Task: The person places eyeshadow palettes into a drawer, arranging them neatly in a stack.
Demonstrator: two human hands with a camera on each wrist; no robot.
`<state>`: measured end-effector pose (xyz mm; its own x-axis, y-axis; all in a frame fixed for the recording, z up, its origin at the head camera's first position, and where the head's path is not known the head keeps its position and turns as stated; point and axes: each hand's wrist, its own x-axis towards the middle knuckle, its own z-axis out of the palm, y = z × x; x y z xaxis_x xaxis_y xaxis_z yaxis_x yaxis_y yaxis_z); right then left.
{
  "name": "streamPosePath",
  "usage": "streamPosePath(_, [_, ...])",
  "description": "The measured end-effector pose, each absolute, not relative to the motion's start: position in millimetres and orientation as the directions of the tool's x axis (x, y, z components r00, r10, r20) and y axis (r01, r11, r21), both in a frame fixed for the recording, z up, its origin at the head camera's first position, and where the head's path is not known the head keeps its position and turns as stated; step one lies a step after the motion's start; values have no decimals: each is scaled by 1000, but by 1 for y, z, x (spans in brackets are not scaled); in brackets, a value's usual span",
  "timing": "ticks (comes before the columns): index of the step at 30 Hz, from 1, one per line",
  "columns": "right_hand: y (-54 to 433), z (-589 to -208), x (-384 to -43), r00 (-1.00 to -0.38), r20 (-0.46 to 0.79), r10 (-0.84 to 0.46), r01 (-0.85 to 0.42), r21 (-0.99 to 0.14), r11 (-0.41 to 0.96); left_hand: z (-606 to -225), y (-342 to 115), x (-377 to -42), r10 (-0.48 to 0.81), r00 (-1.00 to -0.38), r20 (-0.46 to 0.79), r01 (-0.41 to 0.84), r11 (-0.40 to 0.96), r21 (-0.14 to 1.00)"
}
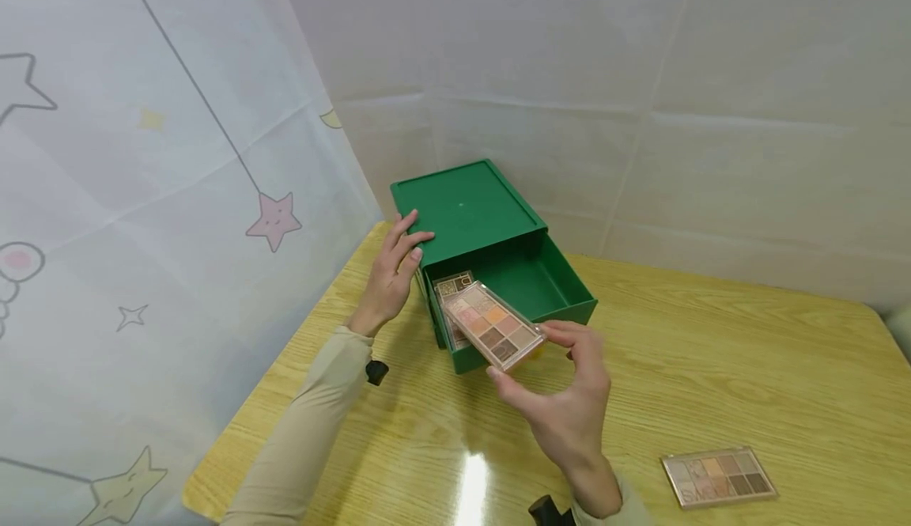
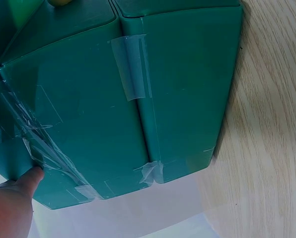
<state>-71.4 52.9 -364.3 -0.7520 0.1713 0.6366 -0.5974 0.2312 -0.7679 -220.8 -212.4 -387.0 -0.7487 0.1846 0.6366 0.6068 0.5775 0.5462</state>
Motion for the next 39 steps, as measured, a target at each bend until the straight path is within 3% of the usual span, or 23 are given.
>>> streamPosePath(25, [34, -369, -81, -670, 735, 106, -613, -628, 480, -386, -208, -219, 187, -740, 646, 619, 565, 546])
streamPosePath(39, [32, -370, -84, -637, 766, 81, -621, -573, 535, -388, -208, -219, 185, -737, 651, 624, 558, 547])
